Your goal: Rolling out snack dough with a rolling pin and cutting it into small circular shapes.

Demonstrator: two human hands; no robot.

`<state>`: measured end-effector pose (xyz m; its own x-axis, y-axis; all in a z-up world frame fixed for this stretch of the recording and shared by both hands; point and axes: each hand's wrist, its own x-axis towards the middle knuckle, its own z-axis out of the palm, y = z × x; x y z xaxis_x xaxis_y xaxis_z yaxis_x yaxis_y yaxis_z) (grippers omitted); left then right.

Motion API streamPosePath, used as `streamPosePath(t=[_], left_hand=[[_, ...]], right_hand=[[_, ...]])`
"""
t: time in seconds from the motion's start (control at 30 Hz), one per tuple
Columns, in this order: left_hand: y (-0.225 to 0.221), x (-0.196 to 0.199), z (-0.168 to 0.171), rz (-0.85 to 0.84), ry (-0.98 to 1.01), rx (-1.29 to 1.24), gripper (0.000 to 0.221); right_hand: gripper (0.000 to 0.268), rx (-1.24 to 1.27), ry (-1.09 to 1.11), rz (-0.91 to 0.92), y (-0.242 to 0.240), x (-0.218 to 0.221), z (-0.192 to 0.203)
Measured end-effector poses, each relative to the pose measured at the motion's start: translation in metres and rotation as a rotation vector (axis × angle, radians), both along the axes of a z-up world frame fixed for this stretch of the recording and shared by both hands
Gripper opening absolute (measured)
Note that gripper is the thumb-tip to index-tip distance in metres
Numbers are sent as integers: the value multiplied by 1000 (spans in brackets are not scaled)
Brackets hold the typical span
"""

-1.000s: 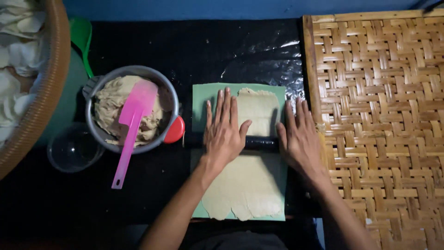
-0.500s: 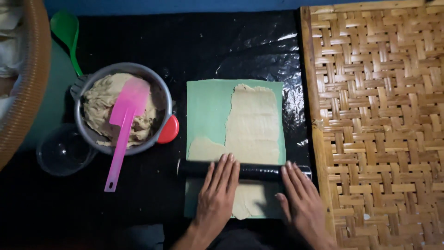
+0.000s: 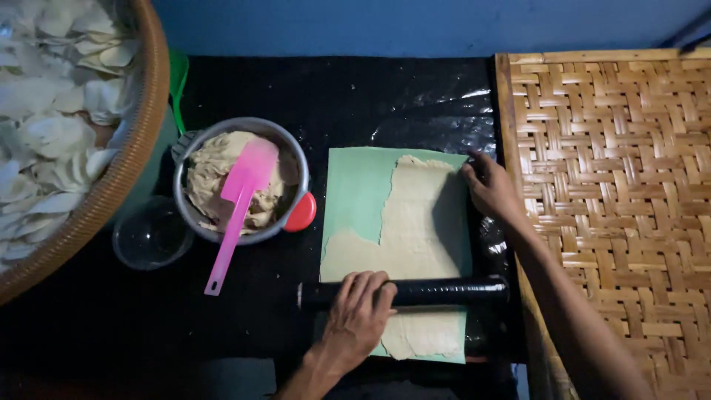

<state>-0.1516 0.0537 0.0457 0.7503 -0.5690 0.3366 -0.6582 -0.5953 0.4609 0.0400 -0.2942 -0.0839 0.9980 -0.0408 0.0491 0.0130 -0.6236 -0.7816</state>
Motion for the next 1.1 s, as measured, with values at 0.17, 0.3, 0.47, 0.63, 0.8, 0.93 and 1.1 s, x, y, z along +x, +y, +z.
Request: streamPosePath(t=[0.17, 0.3, 0.47, 0.63, 0.8, 0.93, 1.1], left_hand=[[16, 7, -15, 279, 48, -104, 42], [31, 16, -28, 641, 105, -114, 43], [45, 30, -29, 807, 103, -20, 43], [45, 34, -19, 824, -64, -57, 37], [54, 23, 1, 765, -223, -224, 20], [84, 53, 53, 870, -290, -124, 26], [116, 81, 27, 896, -114, 107, 35]], right_hand=[[33, 48, 25, 28, -3, -3, 18], [25, -2, 83, 1, -8, -15, 38], [25, -194, -35, -34, -36, -7, 43], [39, -253, -154, -64, -29, -10, 49], [42, -343, -399, -140, 42, -40, 101], [40, -283, -475, -23, 111, -49, 112], [35, -37, -432, 202, 203, -55, 137]])
